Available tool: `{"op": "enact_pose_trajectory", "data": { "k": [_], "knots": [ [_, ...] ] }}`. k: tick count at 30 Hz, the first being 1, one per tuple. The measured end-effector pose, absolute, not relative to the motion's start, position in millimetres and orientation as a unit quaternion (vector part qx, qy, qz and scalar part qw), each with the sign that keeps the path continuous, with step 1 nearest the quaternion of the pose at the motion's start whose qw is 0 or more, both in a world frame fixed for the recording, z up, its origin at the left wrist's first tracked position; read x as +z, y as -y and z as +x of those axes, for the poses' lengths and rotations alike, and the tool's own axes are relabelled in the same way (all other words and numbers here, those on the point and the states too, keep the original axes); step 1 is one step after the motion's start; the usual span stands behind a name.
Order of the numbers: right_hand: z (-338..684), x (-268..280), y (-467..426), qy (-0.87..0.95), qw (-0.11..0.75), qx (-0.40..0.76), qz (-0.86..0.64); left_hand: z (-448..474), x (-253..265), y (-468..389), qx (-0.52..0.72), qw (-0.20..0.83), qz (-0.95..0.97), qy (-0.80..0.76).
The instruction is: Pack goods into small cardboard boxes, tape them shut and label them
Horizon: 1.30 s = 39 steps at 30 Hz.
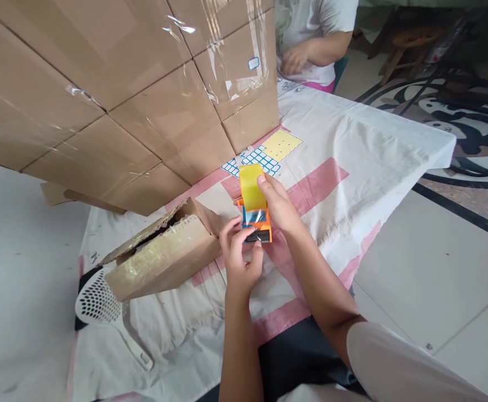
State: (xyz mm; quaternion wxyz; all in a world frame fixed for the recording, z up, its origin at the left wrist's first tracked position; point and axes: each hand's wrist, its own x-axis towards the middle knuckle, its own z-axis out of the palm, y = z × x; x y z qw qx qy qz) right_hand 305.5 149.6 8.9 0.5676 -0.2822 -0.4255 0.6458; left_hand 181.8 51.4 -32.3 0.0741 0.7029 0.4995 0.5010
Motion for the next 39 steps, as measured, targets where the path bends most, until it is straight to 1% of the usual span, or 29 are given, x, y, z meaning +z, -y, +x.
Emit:
{"op": "enact_pose_trajectory", "data": {
  "k": [4, 10, 14, 21, 25, 28, 30, 32, 35, 39],
  "knots": [
    [306, 9, -150, 0.423, 0.575, 0.641, -0.281, 182, -33, -52, 0.490, 0.077, 0.710, -0.500],
    [308, 13, -150, 0.436, 0.562, 0.629, -0.313, 177, -38, -54, 0.485, 0.065, 0.722, -0.489],
    [308, 13, -150, 0.437, 0.564, 0.629, -0.309, 175, -43, -56, 0.505, 0.055, 0.720, -0.473],
    [305, 11, -149, 0.441, 0.566, 0.625, -0.308, 179, -31, -53, 0.502, -0.043, 0.737, -0.451],
    [305, 10, -148, 0.474, 0.584, 0.571, -0.329, 179, -21, -47, 0.489, -0.099, 0.742, -0.449],
    [307, 8, -147, 0.524, 0.591, 0.505, -0.347, 181, -23, -46, 0.525, -0.103, 0.716, -0.448],
    [309, 6, -146, 0.558, 0.589, 0.470, -0.347, 185, -27, -46, 0.570, -0.072, 0.674, -0.464],
    [309, 4, -146, 0.579, 0.592, 0.442, -0.344, 190, -28, -44, 0.604, -0.010, 0.617, -0.504],
    [309, 0, -148, 0.583, 0.605, 0.420, -0.344, 198, -21, -38, 0.607, 0.134, 0.557, -0.551],
    [311, -5, -152, 0.559, 0.617, 0.441, -0.336, 201, -2, -26, 0.581, 0.354, 0.517, -0.520]
  ]
}}
